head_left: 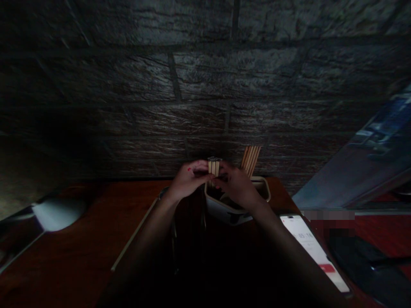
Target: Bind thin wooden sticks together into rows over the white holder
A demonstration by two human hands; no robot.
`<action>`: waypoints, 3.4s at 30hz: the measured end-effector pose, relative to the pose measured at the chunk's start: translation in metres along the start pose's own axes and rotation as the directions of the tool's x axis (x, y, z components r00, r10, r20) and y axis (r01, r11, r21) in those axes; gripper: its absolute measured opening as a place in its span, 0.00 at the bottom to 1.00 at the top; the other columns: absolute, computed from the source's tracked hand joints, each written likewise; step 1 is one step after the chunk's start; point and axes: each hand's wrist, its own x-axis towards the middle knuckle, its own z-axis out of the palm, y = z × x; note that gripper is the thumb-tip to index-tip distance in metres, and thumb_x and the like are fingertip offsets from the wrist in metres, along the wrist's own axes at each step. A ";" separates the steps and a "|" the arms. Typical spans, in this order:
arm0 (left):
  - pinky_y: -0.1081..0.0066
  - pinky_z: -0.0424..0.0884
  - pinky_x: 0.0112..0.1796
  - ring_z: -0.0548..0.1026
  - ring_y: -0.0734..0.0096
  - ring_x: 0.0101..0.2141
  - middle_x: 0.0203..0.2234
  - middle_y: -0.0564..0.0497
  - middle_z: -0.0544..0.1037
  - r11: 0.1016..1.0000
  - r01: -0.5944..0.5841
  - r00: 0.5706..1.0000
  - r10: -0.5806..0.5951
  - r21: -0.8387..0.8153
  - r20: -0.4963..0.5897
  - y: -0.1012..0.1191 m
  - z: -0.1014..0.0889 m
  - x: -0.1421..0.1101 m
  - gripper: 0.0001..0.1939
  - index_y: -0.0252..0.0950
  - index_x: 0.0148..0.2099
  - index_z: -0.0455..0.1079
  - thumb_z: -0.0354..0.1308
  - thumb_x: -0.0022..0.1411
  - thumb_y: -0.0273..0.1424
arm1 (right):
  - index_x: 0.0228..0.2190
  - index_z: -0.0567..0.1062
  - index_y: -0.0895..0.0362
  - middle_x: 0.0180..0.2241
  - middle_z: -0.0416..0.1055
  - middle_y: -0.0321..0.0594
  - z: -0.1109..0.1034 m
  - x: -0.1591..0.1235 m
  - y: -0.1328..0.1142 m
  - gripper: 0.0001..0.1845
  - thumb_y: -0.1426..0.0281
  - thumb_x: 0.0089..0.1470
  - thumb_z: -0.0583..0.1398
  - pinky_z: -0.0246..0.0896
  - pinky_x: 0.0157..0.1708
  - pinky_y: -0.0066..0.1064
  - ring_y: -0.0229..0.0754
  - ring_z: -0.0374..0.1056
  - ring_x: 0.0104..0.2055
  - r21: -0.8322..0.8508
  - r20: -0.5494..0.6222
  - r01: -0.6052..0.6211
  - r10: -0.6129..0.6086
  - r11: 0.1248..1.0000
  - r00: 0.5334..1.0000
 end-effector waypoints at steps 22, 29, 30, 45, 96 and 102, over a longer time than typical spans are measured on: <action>0.65 0.74 0.45 0.80 0.65 0.40 0.38 0.47 0.82 1.000 -0.003 1.000 0.004 -0.026 0.021 0.000 0.001 0.000 0.10 0.34 0.40 0.73 0.64 0.54 0.27 | 0.39 0.74 0.58 0.33 0.79 0.41 0.002 0.001 -0.001 0.06 0.71 0.59 0.59 0.65 0.27 0.29 0.37 0.73 0.23 -0.176 -0.005 0.005 -0.006 0.984 1.000; 0.64 0.74 0.46 0.80 0.66 0.40 0.38 0.47 0.82 1.000 -0.004 1.000 0.005 -0.015 0.009 0.001 0.000 0.000 0.10 0.33 0.41 0.73 0.65 0.54 0.28 | 0.37 0.75 0.58 0.31 0.79 0.40 -0.007 -0.001 -0.005 0.05 0.73 0.56 0.61 0.66 0.31 0.30 0.40 0.75 0.30 -0.113 0.016 0.016 -0.015 0.993 1.000; 0.64 0.74 0.47 0.80 0.66 0.40 0.38 0.47 0.82 1.000 -0.007 1.000 0.007 -0.014 0.009 0.002 -0.001 0.000 0.10 0.34 0.40 0.73 0.65 0.54 0.28 | 0.37 0.76 0.57 0.32 0.80 0.40 -0.009 -0.001 -0.006 0.05 0.73 0.56 0.61 0.67 0.33 0.31 0.41 0.76 0.32 -0.107 0.010 0.024 -0.024 0.994 1.000; 0.64 0.74 0.47 0.80 0.64 0.40 0.38 0.45 0.82 0.996 0.010 1.000 -0.009 0.084 -0.016 0.003 0.000 -0.001 0.10 0.32 0.40 0.76 0.63 0.57 0.32 | 0.35 0.79 0.57 0.33 0.80 0.41 -0.014 -0.003 -0.008 0.10 0.77 0.56 0.58 0.66 0.33 0.30 0.40 0.75 0.32 -0.118 -0.010 0.019 -0.020 0.993 1.000; 0.65 0.74 0.45 0.80 0.65 0.39 0.37 0.47 0.82 0.999 -0.018 0.996 0.020 0.030 -0.083 -0.001 0.005 0.000 0.09 0.34 0.40 0.75 0.63 0.56 0.32 | 0.37 0.77 0.54 0.35 0.81 0.38 -0.016 0.000 -0.006 0.07 0.74 0.55 0.61 0.66 0.38 0.30 0.41 0.77 0.37 -0.052 -0.087 0.083 -0.088 0.995 0.992; 0.65 0.74 0.46 0.80 0.65 0.40 0.39 0.46 0.82 1.000 -0.024 0.997 0.025 0.018 -0.067 0.000 0.004 -0.001 0.09 0.34 0.41 0.76 0.63 0.57 0.31 | 0.34 0.76 0.55 0.34 0.81 0.37 -0.016 0.001 -0.006 0.03 0.73 0.54 0.63 0.65 0.37 0.31 0.42 0.76 0.35 -0.082 -0.107 0.079 -0.087 0.994 0.990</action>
